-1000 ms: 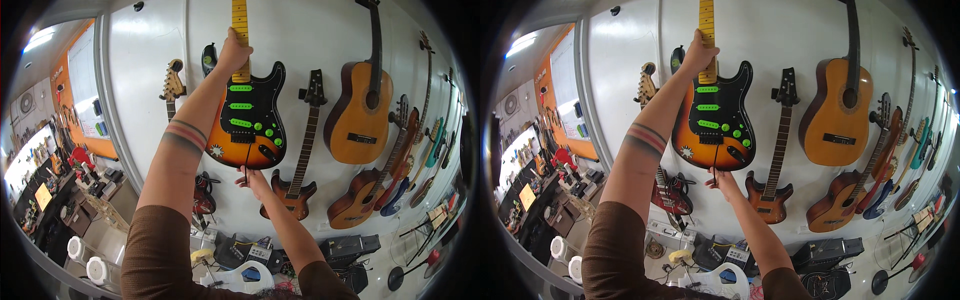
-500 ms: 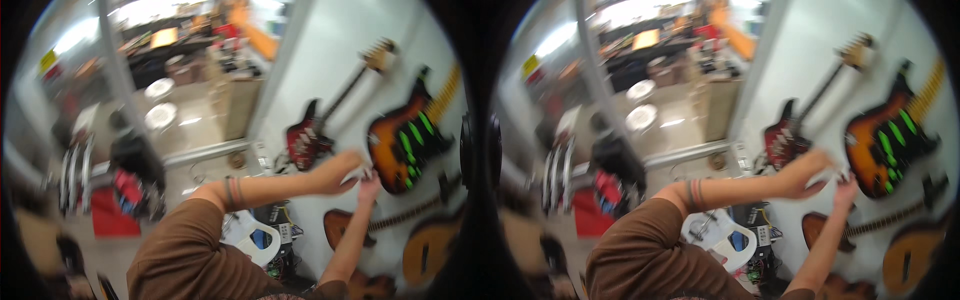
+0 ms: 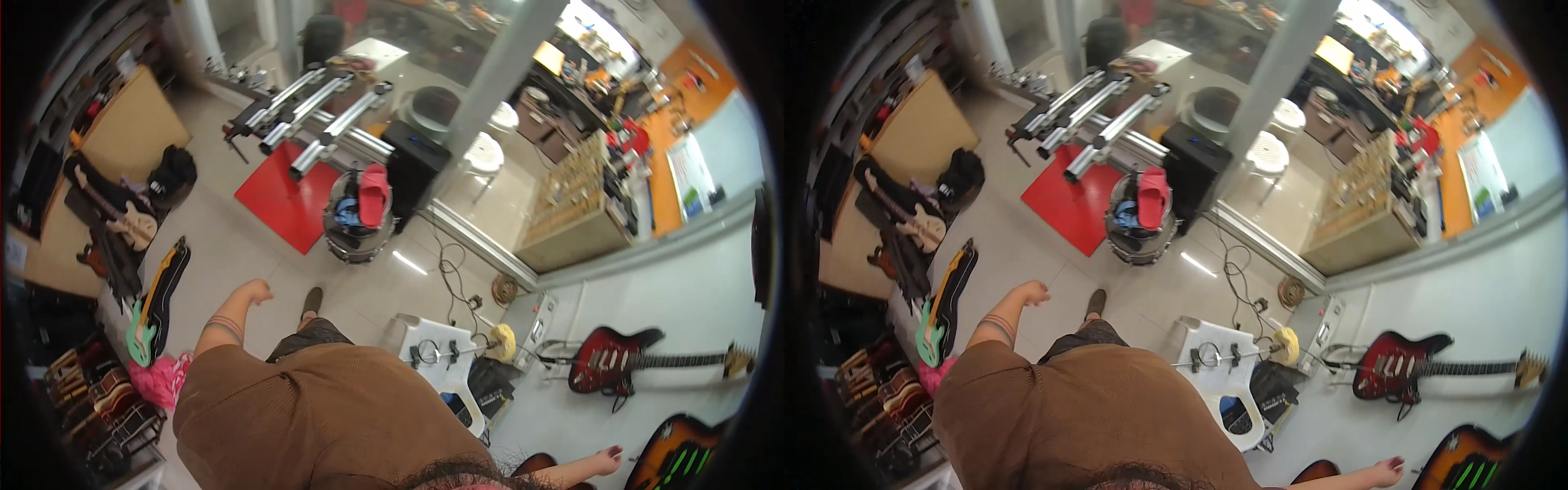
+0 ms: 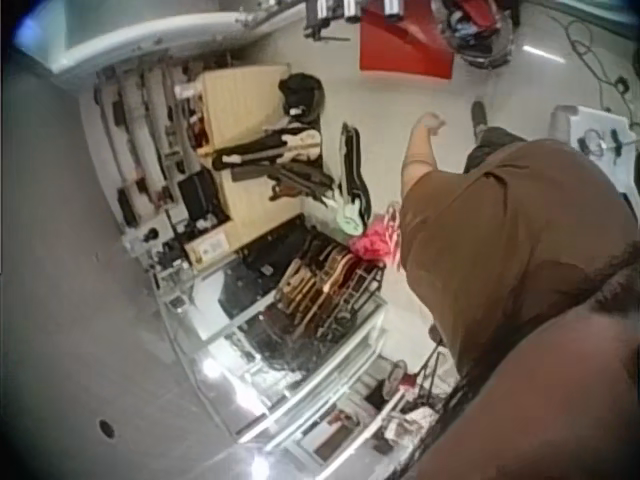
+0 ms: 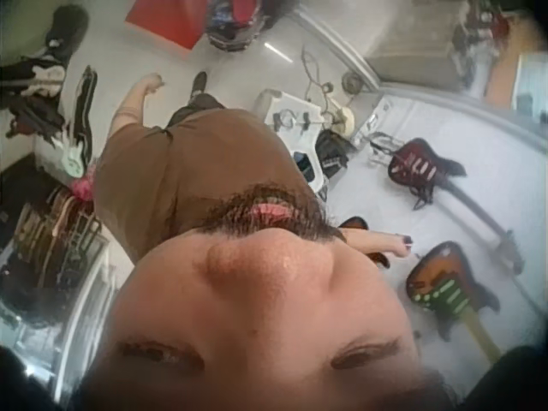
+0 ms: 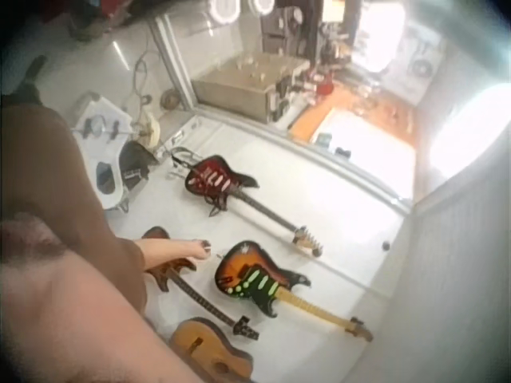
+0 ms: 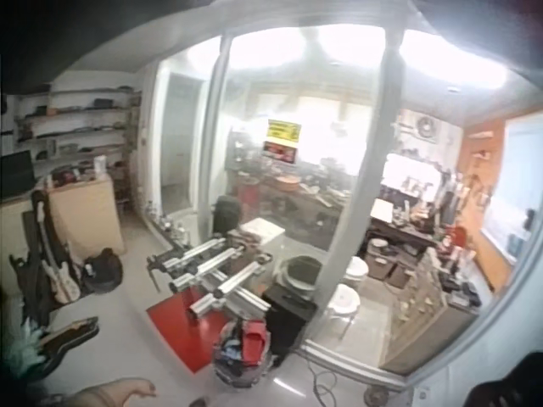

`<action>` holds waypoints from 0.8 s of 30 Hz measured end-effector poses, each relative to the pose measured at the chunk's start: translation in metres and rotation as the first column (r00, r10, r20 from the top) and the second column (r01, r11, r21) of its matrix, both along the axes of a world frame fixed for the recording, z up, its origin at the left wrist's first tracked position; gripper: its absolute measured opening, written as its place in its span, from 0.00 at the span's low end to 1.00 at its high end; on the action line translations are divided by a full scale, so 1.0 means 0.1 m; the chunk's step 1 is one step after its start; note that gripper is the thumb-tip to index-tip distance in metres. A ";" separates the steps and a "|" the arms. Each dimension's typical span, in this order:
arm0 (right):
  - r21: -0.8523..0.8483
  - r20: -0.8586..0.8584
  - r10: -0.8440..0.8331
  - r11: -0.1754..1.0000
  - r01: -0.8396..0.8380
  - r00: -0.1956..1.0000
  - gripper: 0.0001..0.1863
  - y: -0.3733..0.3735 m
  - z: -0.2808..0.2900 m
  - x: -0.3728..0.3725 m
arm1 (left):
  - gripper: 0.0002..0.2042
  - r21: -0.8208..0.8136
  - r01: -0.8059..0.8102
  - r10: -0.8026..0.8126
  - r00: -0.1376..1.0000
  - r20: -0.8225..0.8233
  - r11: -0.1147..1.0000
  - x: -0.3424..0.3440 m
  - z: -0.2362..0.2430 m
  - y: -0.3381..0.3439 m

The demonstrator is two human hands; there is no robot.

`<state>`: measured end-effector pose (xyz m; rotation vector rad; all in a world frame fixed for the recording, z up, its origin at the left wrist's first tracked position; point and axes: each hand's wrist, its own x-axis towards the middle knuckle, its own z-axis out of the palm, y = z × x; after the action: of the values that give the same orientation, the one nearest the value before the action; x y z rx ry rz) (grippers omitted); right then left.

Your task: The person prepares a wooden guitar body by clearing debris from a routed cavity, drills a small hole using a cordless drill, and then mounts the wooden body into a specialized workstation vise.

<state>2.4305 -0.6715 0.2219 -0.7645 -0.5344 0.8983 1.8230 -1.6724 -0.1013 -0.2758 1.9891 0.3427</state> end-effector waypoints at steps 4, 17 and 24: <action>-0.020 0.411 -0.049 0.998 0.063 0.910 0.12 -0.74 -0.72 -1.58 | 0.24 0.360 -0.298 0.374 0.913 -0.163 0.884 -0.03 -0.87 -0.59; -0.747 0.616 0.155 -0.194 -0.635 -0.772 0.11 -7.19 -1.23 -7.63 | 0.21 0.465 -0.299 0.537 0.638 -0.552 0.833 -2.03 -0.79 -2.28; -0.610 0.703 0.177 -0.348 -0.712 -0.688 0.09 -7.91 -0.78 -8.55 | 0.10 0.662 -0.218 0.695 0.152 -0.702 0.717 -3.46 0.18 -2.22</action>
<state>1.5757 -1.4625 0.1443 0.3423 -2.9152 1.6876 1.4766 -1.8947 -0.0833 -0.5189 2.8468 1.7223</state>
